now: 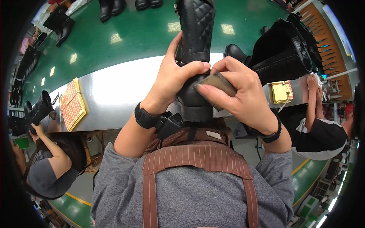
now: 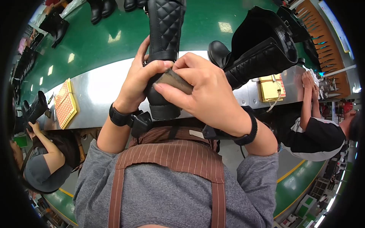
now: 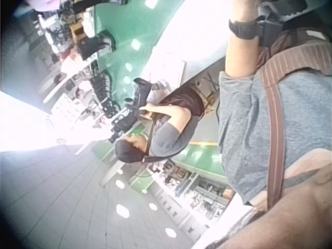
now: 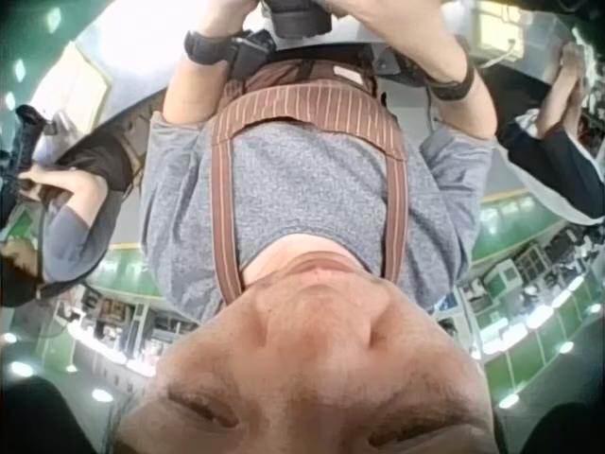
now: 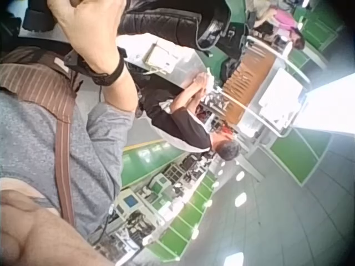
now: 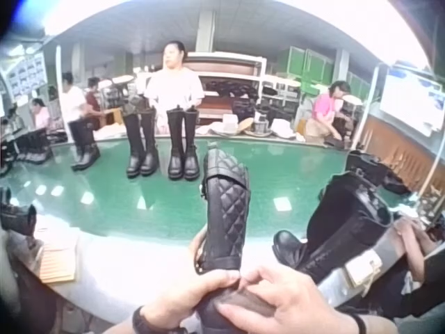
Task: The recorder is polishing and inspecting finished boots on an assembly line.
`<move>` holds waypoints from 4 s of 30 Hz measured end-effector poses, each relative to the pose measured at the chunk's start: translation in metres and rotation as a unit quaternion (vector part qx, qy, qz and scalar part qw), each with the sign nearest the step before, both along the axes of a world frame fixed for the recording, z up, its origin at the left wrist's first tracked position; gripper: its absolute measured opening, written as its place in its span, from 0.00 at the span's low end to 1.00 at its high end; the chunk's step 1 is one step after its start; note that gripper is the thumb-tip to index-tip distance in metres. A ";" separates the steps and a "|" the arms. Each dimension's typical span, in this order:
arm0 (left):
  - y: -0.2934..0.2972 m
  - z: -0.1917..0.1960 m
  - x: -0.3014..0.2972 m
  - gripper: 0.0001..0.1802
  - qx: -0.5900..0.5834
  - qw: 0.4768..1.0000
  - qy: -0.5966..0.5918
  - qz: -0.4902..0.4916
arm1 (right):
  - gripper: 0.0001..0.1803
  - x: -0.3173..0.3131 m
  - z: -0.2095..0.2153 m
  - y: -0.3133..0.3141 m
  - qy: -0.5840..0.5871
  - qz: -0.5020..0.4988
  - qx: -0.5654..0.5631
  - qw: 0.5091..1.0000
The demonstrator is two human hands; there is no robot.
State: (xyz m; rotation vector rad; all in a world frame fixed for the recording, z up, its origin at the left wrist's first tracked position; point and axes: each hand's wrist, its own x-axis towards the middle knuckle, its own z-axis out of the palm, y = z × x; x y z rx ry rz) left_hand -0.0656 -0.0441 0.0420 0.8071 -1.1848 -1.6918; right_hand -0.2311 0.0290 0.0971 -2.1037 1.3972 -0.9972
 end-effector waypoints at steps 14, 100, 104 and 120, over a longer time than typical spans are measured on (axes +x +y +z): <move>0.003 0.001 -0.001 0.55 0.021 0.999 -0.002 0.025 | 0.15 -0.004 0.001 0.001 0.015 0.034 -0.014 0.999; 0.001 0.006 -0.007 0.45 -0.004 0.999 -0.035 -0.034 | 0.16 -0.004 0.024 -0.004 0.196 0.088 -0.102 0.971; 0.002 0.007 -0.006 0.44 0.005 0.999 -0.023 -0.039 | 0.17 -0.019 0.043 0.001 0.266 0.111 -0.060 0.956; 0.001 0.008 -0.010 0.36 0.016 0.998 -0.024 -0.053 | 0.17 -0.019 0.026 0.010 0.173 0.061 -0.091 0.979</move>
